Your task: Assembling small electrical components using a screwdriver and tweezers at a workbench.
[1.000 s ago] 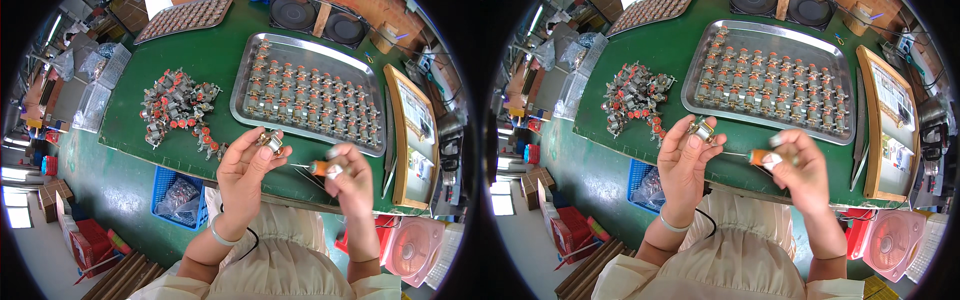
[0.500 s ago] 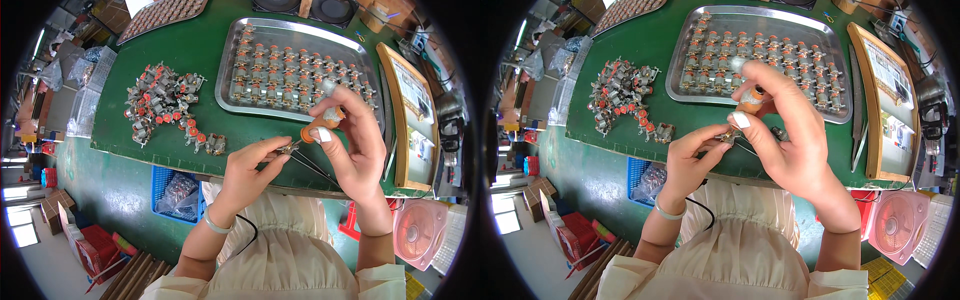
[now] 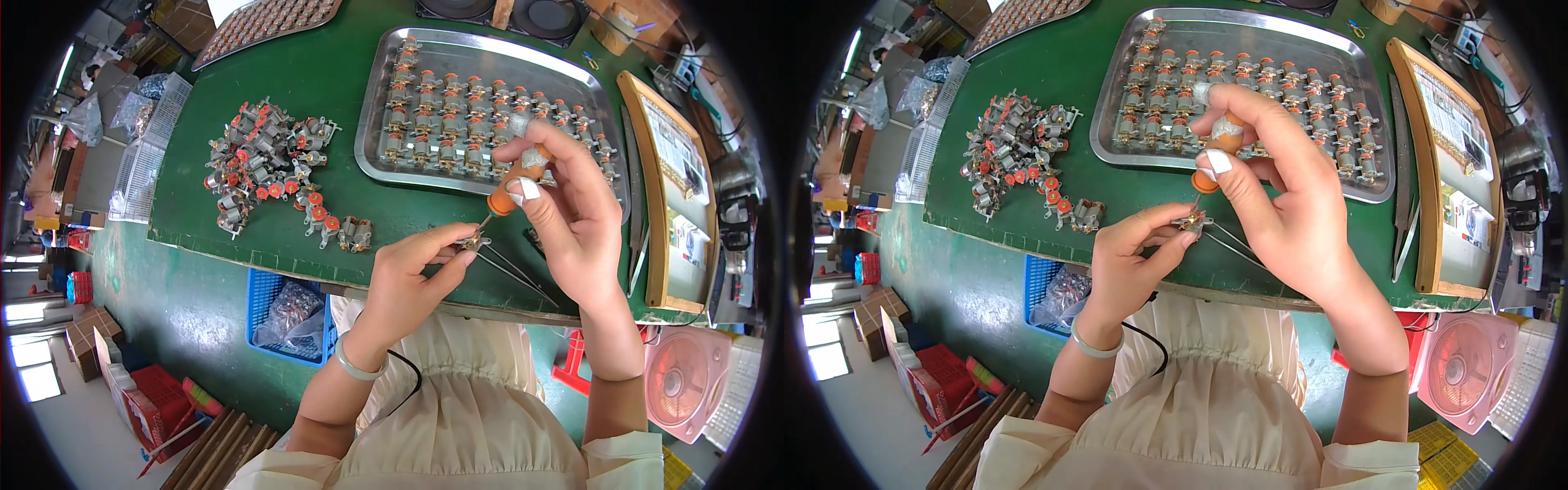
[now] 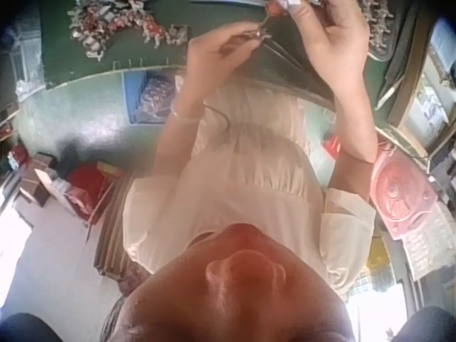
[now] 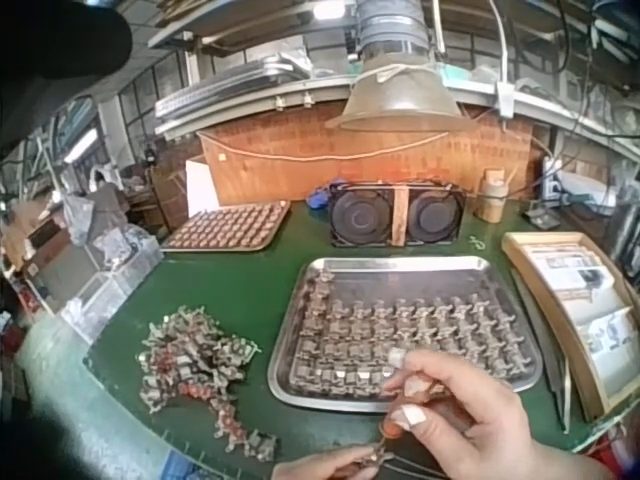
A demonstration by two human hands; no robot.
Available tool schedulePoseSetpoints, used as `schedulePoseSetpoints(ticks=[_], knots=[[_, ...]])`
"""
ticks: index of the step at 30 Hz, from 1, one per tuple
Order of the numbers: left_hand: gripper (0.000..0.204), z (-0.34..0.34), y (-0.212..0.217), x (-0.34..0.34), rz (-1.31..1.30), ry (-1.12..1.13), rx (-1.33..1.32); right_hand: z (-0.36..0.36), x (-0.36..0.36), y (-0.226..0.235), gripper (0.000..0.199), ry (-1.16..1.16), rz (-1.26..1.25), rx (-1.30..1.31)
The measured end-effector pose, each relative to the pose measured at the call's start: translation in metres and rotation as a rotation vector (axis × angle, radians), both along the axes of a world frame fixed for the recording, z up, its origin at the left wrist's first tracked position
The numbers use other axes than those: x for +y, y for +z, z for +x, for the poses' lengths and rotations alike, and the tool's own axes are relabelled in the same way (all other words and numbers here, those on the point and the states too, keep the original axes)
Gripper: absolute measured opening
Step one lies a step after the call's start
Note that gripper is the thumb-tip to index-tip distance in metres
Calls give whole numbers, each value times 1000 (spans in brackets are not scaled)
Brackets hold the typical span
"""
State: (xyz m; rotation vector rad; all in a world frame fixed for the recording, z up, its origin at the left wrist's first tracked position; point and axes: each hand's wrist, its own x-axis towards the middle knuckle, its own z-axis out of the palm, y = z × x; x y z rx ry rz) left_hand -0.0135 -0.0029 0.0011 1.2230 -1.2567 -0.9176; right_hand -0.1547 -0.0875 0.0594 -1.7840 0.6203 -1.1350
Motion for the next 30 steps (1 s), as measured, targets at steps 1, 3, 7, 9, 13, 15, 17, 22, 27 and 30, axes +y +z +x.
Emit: schedulePoseSetpoints(ticks=[1,3,7,9,13,15,17,22,27,30], knots=[[29,0,1,0,9,0,2,0,-1,0,35,4,11,2],[29,1,2,0,19,-23,-18,-1,-2,1,35,-2,14,12],[29,1,2,1,40,-23,-56,0,-1,2,34,-67,-27,119],[29,1,3,0,30,-21,-59,1,-1,4,34,-50,-51,107],[29,1,4,0,43,-27,-35,-1,-6,6,38,112,62,65],[28,0,3,1,34,-17,-48,2,-8,2,39,28,83,49],[28,-1,4,0,21,-15,-58,4,-6,-1,39,-125,78,56],[28,0,2,0,49,-27,-28,-2,-12,-3,36,-137,-169,219],[28,3,4,1,98,-33,-32,-3,-20,3,35,270,357,-109],[27,1,4,0,82,-25,-21,-2,-15,-6,37,108,233,2]])
